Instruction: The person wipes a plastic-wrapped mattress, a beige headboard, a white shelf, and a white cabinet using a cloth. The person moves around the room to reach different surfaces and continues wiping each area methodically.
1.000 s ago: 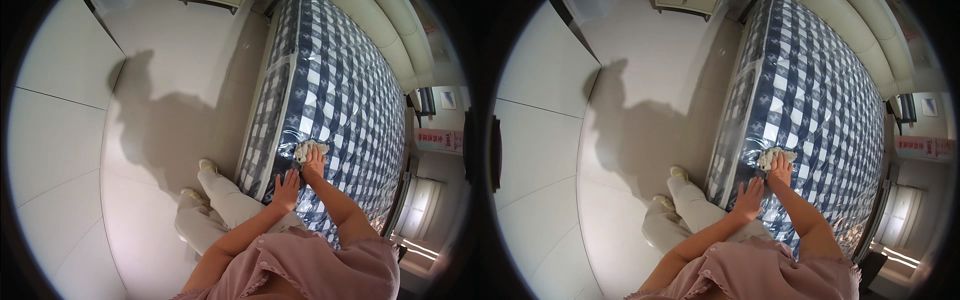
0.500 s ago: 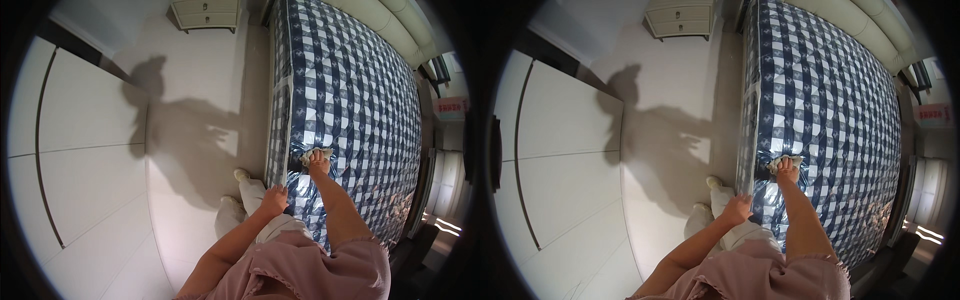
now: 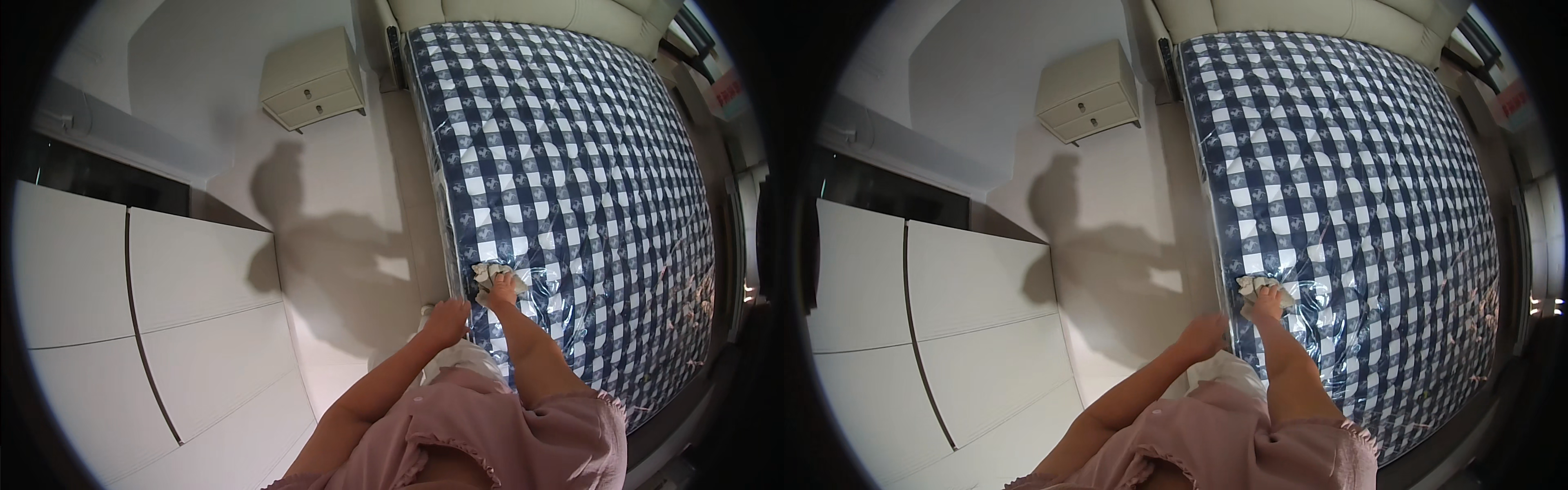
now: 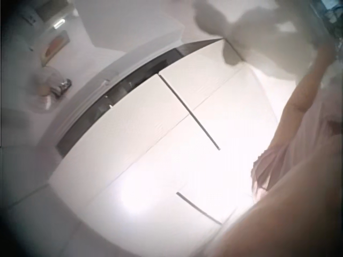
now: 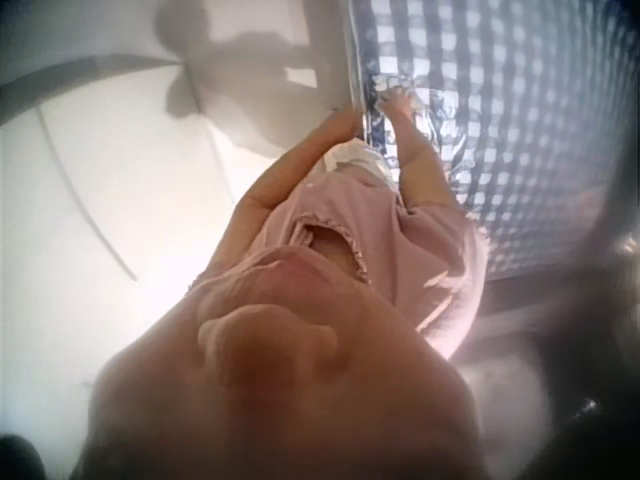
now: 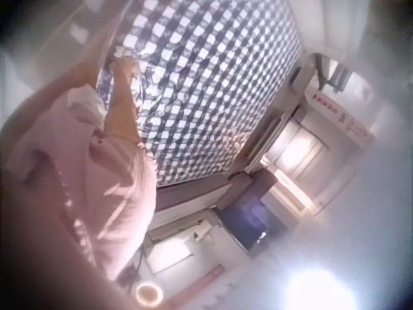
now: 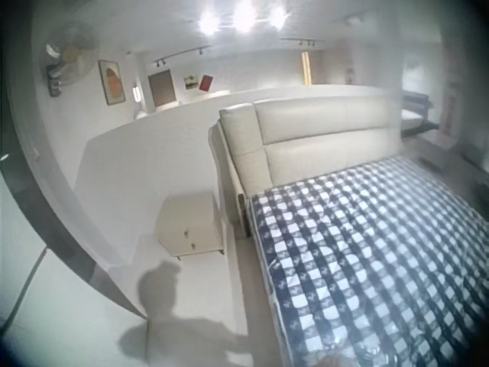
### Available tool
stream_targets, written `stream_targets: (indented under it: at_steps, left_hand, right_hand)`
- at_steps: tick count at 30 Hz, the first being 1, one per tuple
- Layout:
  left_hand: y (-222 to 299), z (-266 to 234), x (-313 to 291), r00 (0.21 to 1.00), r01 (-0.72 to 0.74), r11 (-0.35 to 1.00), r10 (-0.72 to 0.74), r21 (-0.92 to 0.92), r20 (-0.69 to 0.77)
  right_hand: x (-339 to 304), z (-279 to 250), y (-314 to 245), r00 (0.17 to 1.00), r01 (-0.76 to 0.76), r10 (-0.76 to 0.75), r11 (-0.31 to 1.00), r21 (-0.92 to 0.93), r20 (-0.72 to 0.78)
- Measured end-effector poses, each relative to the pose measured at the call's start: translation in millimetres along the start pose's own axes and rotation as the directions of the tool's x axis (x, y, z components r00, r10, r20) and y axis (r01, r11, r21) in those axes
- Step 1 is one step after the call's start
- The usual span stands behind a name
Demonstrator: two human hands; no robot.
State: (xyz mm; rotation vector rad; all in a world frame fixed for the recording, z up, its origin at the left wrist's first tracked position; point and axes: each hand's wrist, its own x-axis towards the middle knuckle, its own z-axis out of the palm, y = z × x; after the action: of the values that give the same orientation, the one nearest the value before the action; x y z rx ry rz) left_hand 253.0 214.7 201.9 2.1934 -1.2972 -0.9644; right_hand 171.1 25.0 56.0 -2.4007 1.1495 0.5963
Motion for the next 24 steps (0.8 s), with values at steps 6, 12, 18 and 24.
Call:
stream_targets:
  at_steps: [6,12,18,24]
  left_hand:
    - [-8.7,-25.9,13.7,0.995,-0.101,0.995,0.101,0.015,-0.004]
    - [-25.8,-61.7,24.5,0.986,-0.159,0.982,0.153,0.1,0.068]
    - [-59.5,-135.6,46.9,0.959,-0.197,0.969,0.158,0.151,0.234]
    - [-73.5,-213.2,78.9,0.942,-0.186,0.95,0.1,0.249,0.321]
  right_hand:
    - [11.6,11.1,14.1,1.0,0.015,-0.012,0.972,0.236,-0.013]
    - [-17.7,-8.2,-1.7,0.98,-0.2,0.186,0.913,0.356,0.074]
    - [-35.5,10.4,-12.4,0.882,-0.423,0.469,0.746,0.514,0.045]
    - [-41.5,19.4,-25.4,0.795,-0.368,0.606,0.434,0.823,0.036]
